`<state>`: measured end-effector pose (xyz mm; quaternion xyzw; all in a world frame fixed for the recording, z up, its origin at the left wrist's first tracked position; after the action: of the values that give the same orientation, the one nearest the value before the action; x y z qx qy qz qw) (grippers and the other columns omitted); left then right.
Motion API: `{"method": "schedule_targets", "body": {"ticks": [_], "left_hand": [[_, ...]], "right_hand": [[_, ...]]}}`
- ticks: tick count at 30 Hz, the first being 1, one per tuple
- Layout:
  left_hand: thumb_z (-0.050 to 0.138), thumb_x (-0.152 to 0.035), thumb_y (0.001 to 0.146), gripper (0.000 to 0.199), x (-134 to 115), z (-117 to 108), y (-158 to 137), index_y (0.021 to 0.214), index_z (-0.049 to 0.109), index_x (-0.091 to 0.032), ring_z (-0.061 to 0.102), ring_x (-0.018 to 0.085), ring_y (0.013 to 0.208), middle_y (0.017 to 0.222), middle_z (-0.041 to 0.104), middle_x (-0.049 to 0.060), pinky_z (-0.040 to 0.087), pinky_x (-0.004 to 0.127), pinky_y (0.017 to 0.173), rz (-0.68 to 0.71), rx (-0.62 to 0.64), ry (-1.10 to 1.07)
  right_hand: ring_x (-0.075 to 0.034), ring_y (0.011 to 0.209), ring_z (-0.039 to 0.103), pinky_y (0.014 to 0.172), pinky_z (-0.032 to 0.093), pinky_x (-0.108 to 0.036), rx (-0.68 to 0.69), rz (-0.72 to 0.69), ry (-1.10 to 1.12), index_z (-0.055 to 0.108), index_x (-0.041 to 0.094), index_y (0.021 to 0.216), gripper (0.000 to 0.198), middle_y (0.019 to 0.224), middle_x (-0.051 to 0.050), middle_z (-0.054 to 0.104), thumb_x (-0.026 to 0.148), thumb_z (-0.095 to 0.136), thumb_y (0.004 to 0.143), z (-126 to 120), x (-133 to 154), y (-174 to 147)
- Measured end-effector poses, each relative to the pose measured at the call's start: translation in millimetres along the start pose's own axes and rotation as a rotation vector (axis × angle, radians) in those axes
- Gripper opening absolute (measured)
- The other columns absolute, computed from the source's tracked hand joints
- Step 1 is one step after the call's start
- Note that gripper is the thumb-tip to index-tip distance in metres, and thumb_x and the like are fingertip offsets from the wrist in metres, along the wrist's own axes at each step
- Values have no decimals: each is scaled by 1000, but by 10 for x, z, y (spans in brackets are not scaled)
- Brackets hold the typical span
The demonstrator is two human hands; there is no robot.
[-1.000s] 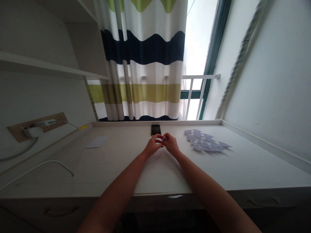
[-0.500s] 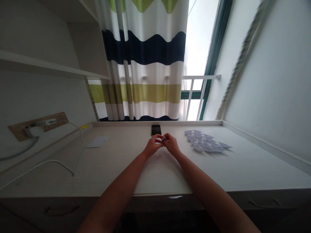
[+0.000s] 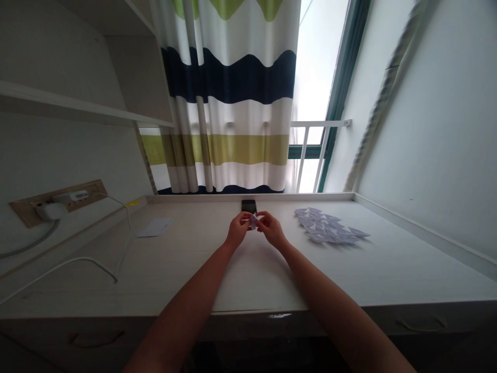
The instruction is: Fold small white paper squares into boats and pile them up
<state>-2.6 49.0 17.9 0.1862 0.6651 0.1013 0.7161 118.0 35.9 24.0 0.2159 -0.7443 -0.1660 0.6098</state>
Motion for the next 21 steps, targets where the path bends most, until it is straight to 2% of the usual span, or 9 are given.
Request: {"method": "schedule_targets", "body": {"ticks": [5,11,17,21], "left_hand": [[54,-20,71,11,-56,22,-29,80,56,-13,62,13,65,69,64,2,53,36,69,-53,6,-68],[57,-17,67,13,-37,-9,-30,79,60,-11,63,15,70,71,65,3,51,37,76,-94,-42,-162],[57,-18,68,17,-15,-8,-25,82,63,-10,62,16,74,78,66,6,50,38,79,-130,-11,-187],[65,-24,63,21,-21,4,-33,78,62,-10,62,16,72,74,65,5,50,38,77,-143,-22,-175]], "right_hand": [[-11,54,53,56,46,-26,-24,3,104,56,19,85,21,58,3,55,33,55,69,-4,-46,33],[-12,58,55,60,47,-28,-28,39,213,60,18,82,20,63,0,60,31,57,67,2,-10,28],[-13,64,58,64,48,-30,-26,96,227,62,17,81,19,74,-3,64,31,54,70,-23,15,9],[-13,62,57,62,48,-29,-44,96,197,61,16,76,22,70,-3,62,36,56,69,-29,-25,25]]}}
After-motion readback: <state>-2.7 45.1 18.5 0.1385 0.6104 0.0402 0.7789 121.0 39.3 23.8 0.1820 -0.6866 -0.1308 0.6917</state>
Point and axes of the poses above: each hand's wrist, its own y-axis towards the middle knuckle, its own z-axis out of the palm, x = y × z, the point moved 6 cm from there along y, towards the middle knuckle
